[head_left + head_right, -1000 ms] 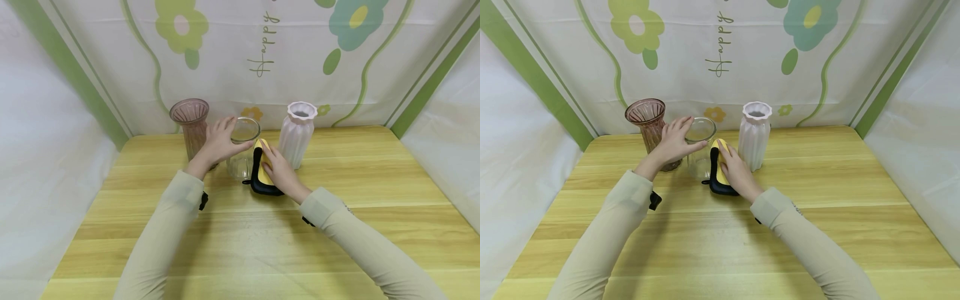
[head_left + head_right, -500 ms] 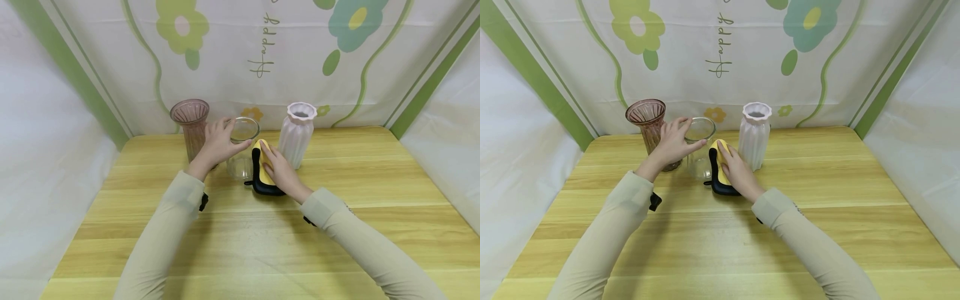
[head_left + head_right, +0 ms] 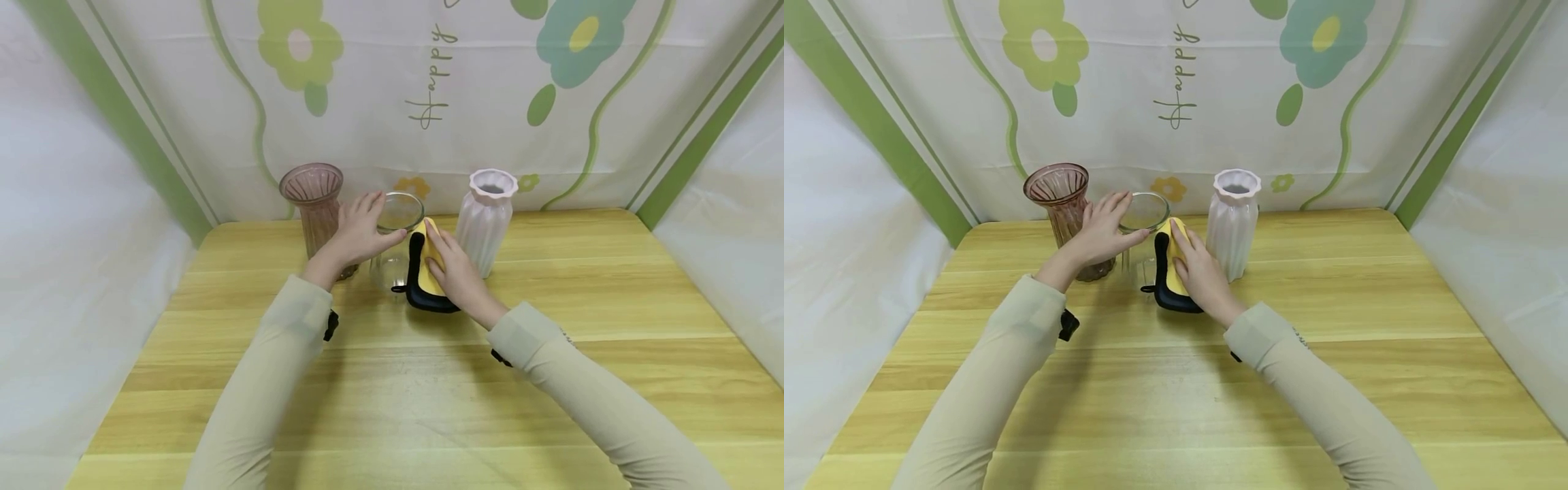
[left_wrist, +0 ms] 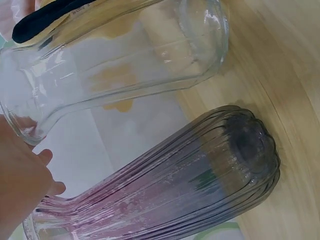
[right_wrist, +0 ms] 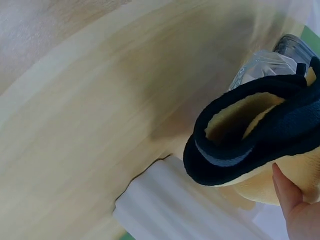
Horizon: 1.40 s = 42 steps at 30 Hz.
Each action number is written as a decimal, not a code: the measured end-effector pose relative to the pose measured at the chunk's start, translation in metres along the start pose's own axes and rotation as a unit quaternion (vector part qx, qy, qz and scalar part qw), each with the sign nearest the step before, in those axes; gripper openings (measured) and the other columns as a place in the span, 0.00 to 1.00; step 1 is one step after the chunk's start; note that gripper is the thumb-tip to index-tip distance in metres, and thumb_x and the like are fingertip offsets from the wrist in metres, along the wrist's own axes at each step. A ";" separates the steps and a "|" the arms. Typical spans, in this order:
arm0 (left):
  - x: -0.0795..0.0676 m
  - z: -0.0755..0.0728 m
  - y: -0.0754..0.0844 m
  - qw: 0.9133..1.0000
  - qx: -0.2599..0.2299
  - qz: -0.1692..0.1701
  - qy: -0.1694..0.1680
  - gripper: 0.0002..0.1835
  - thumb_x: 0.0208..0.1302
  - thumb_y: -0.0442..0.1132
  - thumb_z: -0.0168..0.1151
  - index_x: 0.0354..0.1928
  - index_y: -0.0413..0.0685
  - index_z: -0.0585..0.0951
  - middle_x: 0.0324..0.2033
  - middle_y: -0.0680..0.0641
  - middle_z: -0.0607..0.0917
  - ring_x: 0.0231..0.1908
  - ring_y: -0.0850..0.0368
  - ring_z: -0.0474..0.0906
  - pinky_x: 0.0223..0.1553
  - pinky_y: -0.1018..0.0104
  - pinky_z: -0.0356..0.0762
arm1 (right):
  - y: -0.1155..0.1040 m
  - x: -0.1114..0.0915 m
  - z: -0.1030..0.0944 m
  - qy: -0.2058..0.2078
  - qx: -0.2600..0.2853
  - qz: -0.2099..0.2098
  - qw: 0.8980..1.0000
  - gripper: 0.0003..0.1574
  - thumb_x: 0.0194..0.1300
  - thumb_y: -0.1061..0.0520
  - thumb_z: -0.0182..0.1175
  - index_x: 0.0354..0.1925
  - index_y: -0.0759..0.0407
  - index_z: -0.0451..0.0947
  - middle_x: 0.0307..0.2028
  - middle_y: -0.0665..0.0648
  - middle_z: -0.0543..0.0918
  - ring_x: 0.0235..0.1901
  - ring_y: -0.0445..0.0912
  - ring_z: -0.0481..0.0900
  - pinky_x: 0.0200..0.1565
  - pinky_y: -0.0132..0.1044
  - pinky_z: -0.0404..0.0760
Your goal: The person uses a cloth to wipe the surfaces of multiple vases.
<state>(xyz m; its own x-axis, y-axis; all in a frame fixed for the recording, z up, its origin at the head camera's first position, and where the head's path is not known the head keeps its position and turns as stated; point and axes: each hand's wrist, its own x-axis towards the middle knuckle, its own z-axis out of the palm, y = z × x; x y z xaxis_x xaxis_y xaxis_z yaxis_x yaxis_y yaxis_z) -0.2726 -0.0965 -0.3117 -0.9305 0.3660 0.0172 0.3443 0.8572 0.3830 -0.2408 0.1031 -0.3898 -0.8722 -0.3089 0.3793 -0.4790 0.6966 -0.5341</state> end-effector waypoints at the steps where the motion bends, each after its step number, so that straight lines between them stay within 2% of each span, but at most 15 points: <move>1: 0.000 0.000 0.000 1.000 0.001 -0.001 0.001 0.48 0.64 0.63 0.49 0.75 0.42 0.46 0.75 0.42 0.47 0.75 0.41 0.39 0.72 0.37 0.31 | 0.000 0.000 0.001 -0.003 -0.001 0.002 1.000 0.42 0.68 0.62 0.56 0.74 0.54 0.51 0.62 0.67 0.69 0.56 0.63 0.75 0.56 0.54 0.77; 4: 0.000 0.002 0.000 1.000 0.004 -0.003 0.010 0.50 0.62 0.66 0.50 0.75 0.42 0.46 0.76 0.42 0.47 0.75 0.41 0.39 0.72 0.36 0.32 | 0.002 -0.002 0.003 -0.015 -0.008 0.010 1.000 0.42 0.68 0.61 0.55 0.74 0.53 0.50 0.63 0.68 0.68 0.56 0.63 0.75 0.55 0.54 0.77; 11: 0.000 0.005 0.003 1.000 -0.005 -0.008 0.025 0.52 0.62 0.68 0.50 0.75 0.43 0.45 0.76 0.42 0.45 0.75 0.40 0.39 0.72 0.37 0.30 | 0.011 -0.010 0.009 -0.031 -0.026 0.011 0.999 0.41 0.68 0.62 0.56 0.74 0.55 0.52 0.65 0.72 0.65 0.62 0.66 0.69 0.61 0.56 0.72; 22: 0.002 0.008 0.003 0.999 -0.005 -0.009 0.044 0.49 0.63 0.67 0.50 0.74 0.42 0.50 0.74 0.37 0.50 0.74 0.39 0.43 0.71 0.36 0.33 | 0.021 -0.020 0.015 -0.045 -0.040 0.010 0.998 0.41 0.67 0.61 0.57 0.74 0.54 0.53 0.63 0.72 0.68 0.58 0.66 0.73 0.57 0.55 0.76; 27: 0.001 0.006 0.003 0.999 -0.008 -0.012 0.034 0.50 0.63 0.66 0.50 0.75 0.42 0.48 0.74 0.37 0.50 0.74 0.40 0.42 0.72 0.37 0.33 | 0.021 -0.018 0.014 -0.047 -0.029 0.013 0.998 0.42 0.67 0.62 0.56 0.74 0.52 0.52 0.65 0.72 0.67 0.61 0.66 0.70 0.60 0.56 0.73; 32: 0.001 0.003 0.002 1.000 -0.013 -0.016 0.021 0.49 0.62 0.65 0.51 0.75 0.44 0.48 0.74 0.39 0.49 0.74 0.39 0.41 0.71 0.36 0.33 | 0.016 -0.014 0.011 -0.026 -0.013 0.002 1.000 0.42 0.68 0.62 0.56 0.74 0.52 0.51 0.65 0.71 0.66 0.63 0.64 0.69 0.62 0.55 0.71; 38: 0.001 0.001 0.000 1.000 -0.021 -0.016 0.004 0.48 0.62 0.64 0.51 0.75 0.45 0.49 0.75 0.40 0.47 0.75 0.39 0.39 0.71 0.34 0.31 | 0.007 -0.008 0.006 0.002 0.003 -0.016 1.000 0.42 0.67 0.62 0.56 0.74 0.53 0.52 0.63 0.68 0.69 0.60 0.63 0.72 0.61 0.54 0.72; 42: 0.002 0.000 -0.001 1.000 -0.020 -0.015 -0.004 0.47 0.63 0.63 0.51 0.75 0.46 0.48 0.75 0.41 0.46 0.75 0.39 0.39 0.71 0.34 0.31 | 0.005 -0.007 0.005 0.001 0.004 -0.010 1.000 0.41 0.67 0.62 0.56 0.74 0.53 0.52 0.63 0.67 0.70 0.59 0.62 0.73 0.61 0.54 0.73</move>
<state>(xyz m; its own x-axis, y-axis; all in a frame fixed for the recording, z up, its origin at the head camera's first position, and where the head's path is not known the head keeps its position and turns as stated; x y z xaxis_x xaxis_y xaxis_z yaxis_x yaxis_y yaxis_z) -0.2745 -0.0963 -0.3119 -0.9395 0.3427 -0.0015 0.3104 0.8528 0.4200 -0.2378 0.1050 -0.3989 -0.8626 -0.3210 0.3910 -0.4964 0.6860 -0.5320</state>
